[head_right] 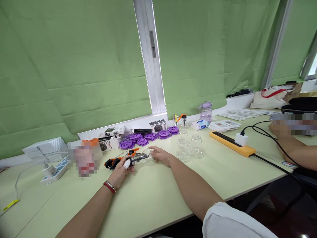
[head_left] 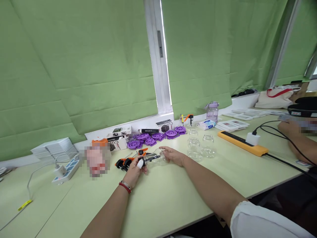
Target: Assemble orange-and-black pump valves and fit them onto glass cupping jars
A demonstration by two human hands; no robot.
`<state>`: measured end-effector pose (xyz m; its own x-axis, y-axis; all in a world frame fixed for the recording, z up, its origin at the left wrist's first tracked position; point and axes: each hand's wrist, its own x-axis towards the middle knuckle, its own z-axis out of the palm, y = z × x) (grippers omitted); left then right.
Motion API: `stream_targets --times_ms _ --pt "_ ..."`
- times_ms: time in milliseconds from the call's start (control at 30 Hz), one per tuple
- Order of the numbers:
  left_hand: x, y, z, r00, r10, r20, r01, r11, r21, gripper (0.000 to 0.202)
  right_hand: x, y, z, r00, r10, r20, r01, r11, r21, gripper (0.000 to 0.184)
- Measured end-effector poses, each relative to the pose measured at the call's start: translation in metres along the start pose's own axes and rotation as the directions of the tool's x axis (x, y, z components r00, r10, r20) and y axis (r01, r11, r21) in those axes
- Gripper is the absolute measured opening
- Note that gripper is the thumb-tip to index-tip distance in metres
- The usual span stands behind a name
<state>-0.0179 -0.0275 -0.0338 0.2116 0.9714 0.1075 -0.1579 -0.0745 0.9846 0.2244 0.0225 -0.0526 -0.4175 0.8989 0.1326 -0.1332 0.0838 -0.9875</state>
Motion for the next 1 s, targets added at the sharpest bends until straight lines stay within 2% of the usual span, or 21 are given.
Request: stream_targets --times_ms 133,300,433,600,667,833,900,1000 --pt "0.0 0.0 -0.001 1.0 -0.001 0.005 0.001 1.0 0.009 0.05 -0.006 -0.005 -0.002 0.999 -0.005 0.046 0.004 1.0 0.029 0.069" --pt "0.0 -0.001 -0.002 1.0 0.007 0.022 -0.007 1.0 0.009 0.049 0.004 0.004 -0.003 1.0 0.029 0.005 -0.028 0.998 -0.058 0.045" --pt "0.0 -0.002 -0.001 1.0 0.002 0.028 -0.002 1.0 -0.009 0.05 0.012 0.011 -0.001 0.994 0.077 -0.075 -0.087 0.984 -0.154 0.058" --pt "0.001 -0.004 0.0 1.0 -0.003 0.012 0.003 1.0 -0.008 0.05 0.011 0.012 0.001 0.992 0.055 -0.114 -0.069 0.989 -0.13 0.052" --pt "0.001 -0.005 0.0 1.0 -0.006 0.011 0.007 1.0 -0.004 0.049 0.008 0.011 0.0 0.995 0.036 -0.089 -0.043 0.997 -0.07 0.051" --pt "0.0 -0.006 0.0 1.0 -0.008 0.002 0.008 1.0 -0.01 0.047 0.0 0.008 -0.008 0.996 -0.024 0.083 0.025 1.0 -0.011 0.064" --pt "0.0 -0.006 0.0 1.0 -0.011 -0.003 0.01 1.0 -0.018 0.046 -0.001 0.007 -0.009 0.996 -0.03 0.09 0.031 0.999 -0.015 0.067" --pt "0.0 -0.006 0.0 1.0 -0.018 -0.003 0.018 0.999 -0.028 0.047 0.0 0.008 -0.008 0.997 0.007 0.071 -0.005 1.0 -0.031 0.056"
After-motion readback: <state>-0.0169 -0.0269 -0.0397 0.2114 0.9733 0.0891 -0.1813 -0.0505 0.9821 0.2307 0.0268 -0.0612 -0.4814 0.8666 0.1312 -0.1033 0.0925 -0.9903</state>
